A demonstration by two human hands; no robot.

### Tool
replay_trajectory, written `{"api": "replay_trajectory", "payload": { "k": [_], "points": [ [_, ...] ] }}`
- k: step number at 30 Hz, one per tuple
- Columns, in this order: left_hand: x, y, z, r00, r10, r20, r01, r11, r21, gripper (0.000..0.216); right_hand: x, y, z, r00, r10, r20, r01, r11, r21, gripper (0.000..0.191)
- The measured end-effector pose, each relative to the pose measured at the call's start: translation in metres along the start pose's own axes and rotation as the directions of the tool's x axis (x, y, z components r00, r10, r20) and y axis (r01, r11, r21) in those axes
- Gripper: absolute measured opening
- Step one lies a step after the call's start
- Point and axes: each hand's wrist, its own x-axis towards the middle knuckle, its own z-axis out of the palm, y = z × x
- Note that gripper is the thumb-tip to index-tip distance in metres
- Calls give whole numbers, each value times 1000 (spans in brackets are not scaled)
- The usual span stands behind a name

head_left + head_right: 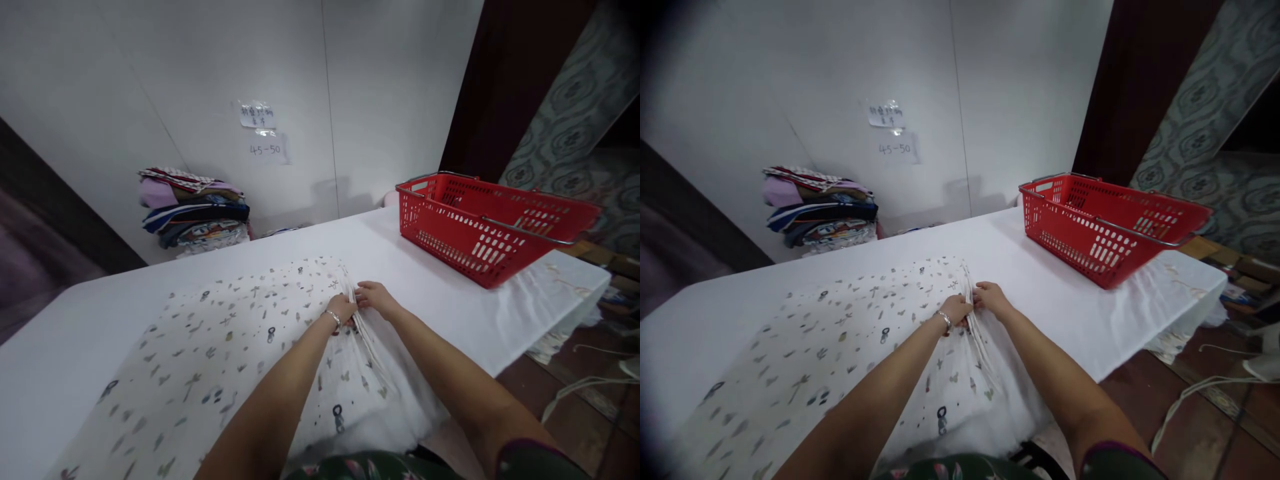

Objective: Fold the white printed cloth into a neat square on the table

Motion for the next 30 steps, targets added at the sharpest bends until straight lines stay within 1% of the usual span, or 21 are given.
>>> {"api": "replay_trajectory", "payload": {
  "k": [3, 9, 14, 18, 22, 27, 30],
  "points": [
    [5, -5, 3, 999, 25, -19, -26, 1000, -4, 19, 29, -9, 11, 1000, 21, 8, -21, 999, -24, 26],
    [11, -14, 8, 997, 71, -42, -70, 997, 22, 16, 84, -13, 28, 998, 2, -66, -9, 993, -115, 32],
    [13, -17, 10, 994, 93, -54, -91, 994, 54, 10, 121, -18, 41, 994, -34, -102, 11, 976, -216, 31],
    [15, -18, 11, 995, 93, -46, -91, 995, 52, 10, 139, -23, 47, 994, -76, -82, 48, 953, -301, 30],
    [17, -21, 12, 997, 82, -11, -81, 996, 27, 13, 152, -25, 46, 987, -134, -89, 85, 904, -420, 32],
    [17, -22, 13, 996, 87, 1, -87, 996, 12, 12, 161, -28, 42, 974, -214, -69, 129, 783, -609, 38],
    [16, -22, 13, 996, 93, -13, -93, 996, 10, 12, 162, -32, 41, 965, -257, -53, 150, 704, -694, 39]
  ]
}}
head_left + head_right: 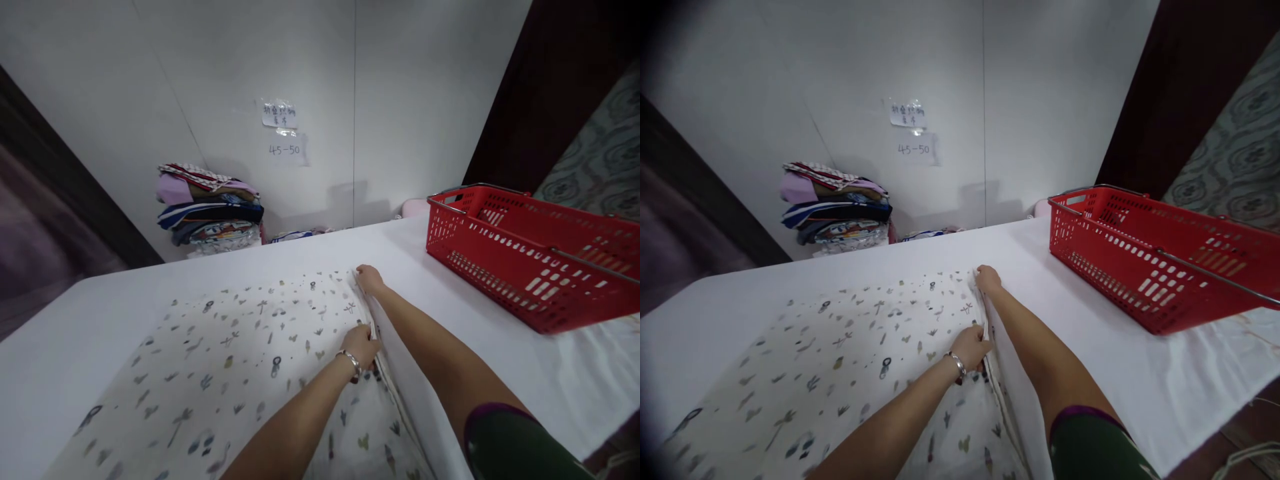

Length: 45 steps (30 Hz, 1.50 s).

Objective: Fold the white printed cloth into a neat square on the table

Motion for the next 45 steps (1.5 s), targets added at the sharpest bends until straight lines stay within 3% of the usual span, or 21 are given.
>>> {"api": "replay_trajectory", "payload": {
  "k": [6, 10, 17, 22, 27, 30, 45],
  "points": [
    [-2, 2, -1, 1000, -6, -25, 7, 999, 43, 14, 2, 1, -2, 997, -29, 77, 39, 991, -125, 17],
    [-5, 5, -3, 999, 6, -31, -5, 999, 40, 13, 4, 0, 1, 993, -34, 109, 53, 983, -178, 22],
    [-10, 9, -5, 1000, -12, -4, 12, 1000, -10, 15, -1, -4, 4, 997, -53, 50, 61, 980, -191, 15],
    [-8, 12, -6, 1000, -6, -15, 7, 998, 64, 13, 1, -5, 5, 997, -65, 30, 69, 981, -184, 19],
    [-5, 15, -5, 991, 57, -120, -31, 977, 213, 13, 11, -8, 2, 997, -65, 31, 70, 976, -205, 19],
    [-5, 14, -2, 989, 79, -127, -43, 963, 267, 14, 14, -8, 2, 998, -36, 56, 48, 971, -234, 18],
    [-7, 9, 4, 986, 83, -147, -42, 964, 262, 14, 15, -19, 4, 992, -68, 104, 89, 973, -211, 14]
  ]
}}
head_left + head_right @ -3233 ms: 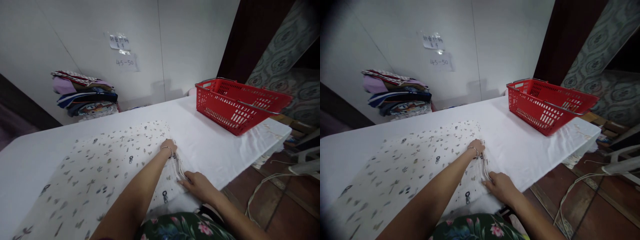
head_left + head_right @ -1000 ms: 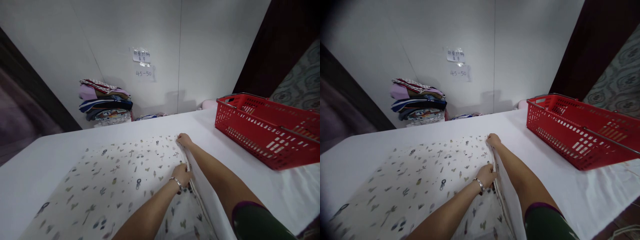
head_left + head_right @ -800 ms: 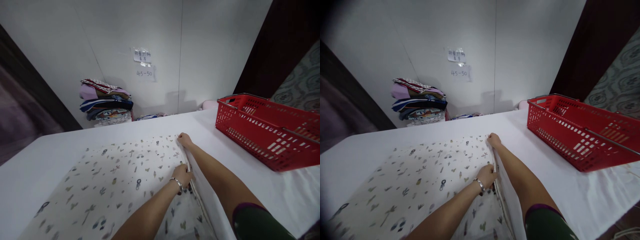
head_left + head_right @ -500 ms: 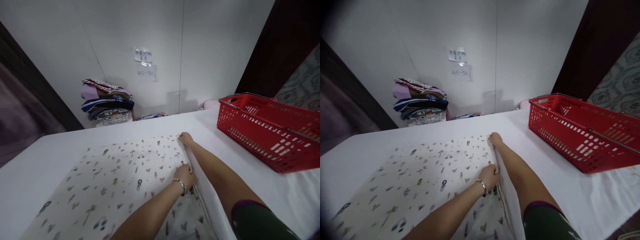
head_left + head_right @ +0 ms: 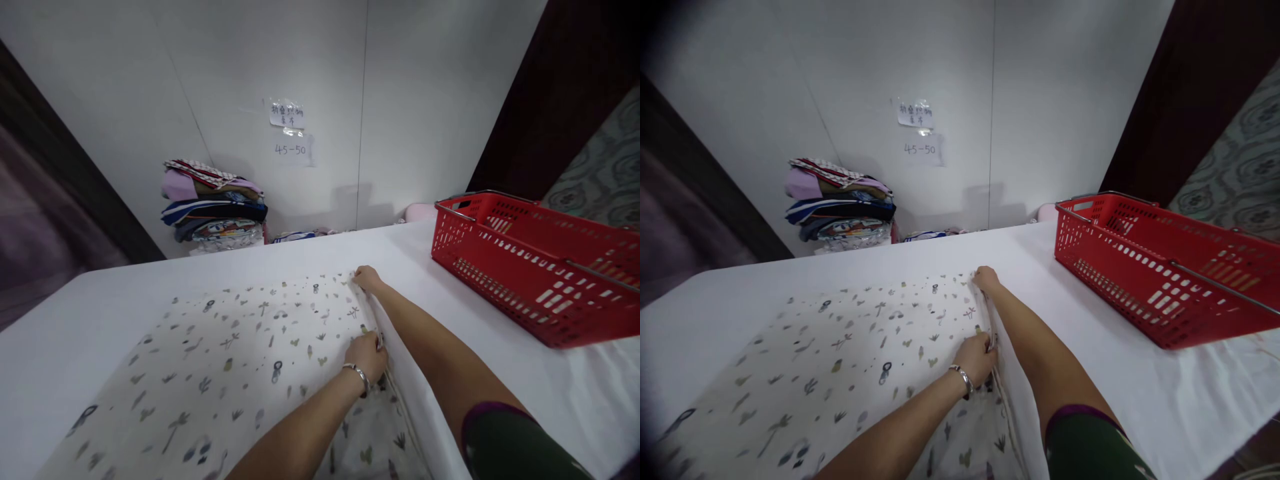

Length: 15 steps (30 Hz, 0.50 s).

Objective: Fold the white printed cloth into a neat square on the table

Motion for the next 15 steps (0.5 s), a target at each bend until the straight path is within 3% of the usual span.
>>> {"api": "replay_trajectory", "payload": {
  "k": [15],
  "points": [
    [-2, 2, -3, 1000, -3, 15, 2, 1000, 17, 16, 7, 6, 6, 999, 7, -40, 1, 980, 201, 13]
  ]
}}
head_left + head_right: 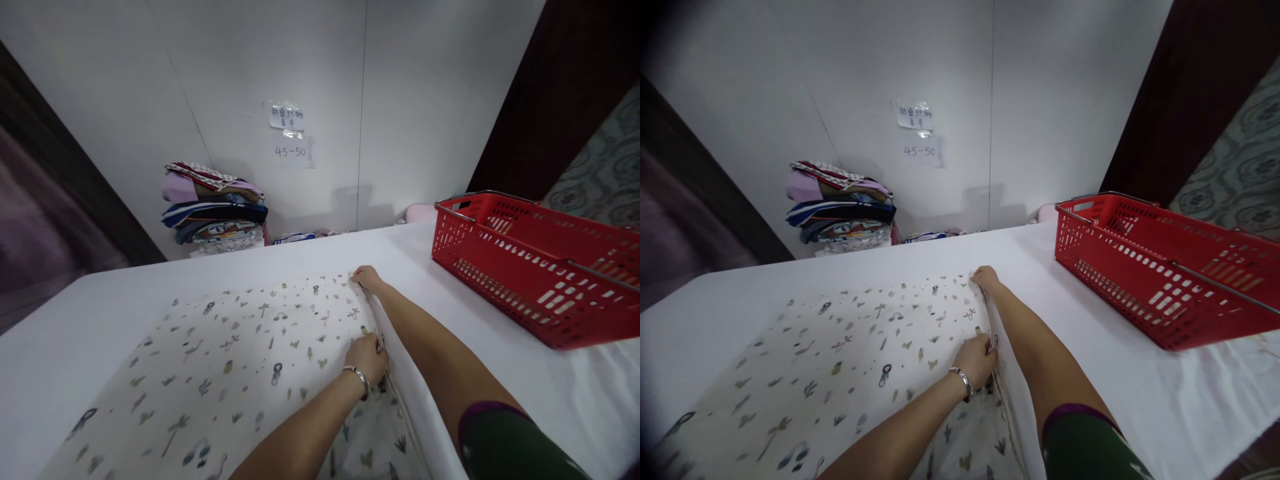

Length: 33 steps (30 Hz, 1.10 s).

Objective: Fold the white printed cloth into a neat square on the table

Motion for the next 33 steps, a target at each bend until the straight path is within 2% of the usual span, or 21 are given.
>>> {"api": "replay_trajectory", "payload": {
  "k": [7, 19, 25, 29, 33],
  "points": [
    [-2, 6, -5, 1000, 3, -9, -3, 999, 48, 17, 5, 9, -8, 998, 12, -64, -14, 999, -31, 16],
    [-2, 11, -6, 1000, 20, 20, -22, 995, 94, 21, 12, 10, -6, 998, 15, -62, -26, 983, -180, 21],
    [-23, 8, -5, 996, 81, 28, -82, 995, 52, 26, 6, 10, -3, 998, 10, -63, -26, 968, -250, 27],
    [-38, 8, -2, 987, 148, 62, -154, 982, 105, 21, 2, 6, -5, 1000, 15, -27, -23, 949, -314, 33],
    [-41, 11, 2, 982, 184, 43, -189, 965, 183, 20, -4, 1, -10, 999, 35, 22, -24, 922, -385, 36]
  ]
}}
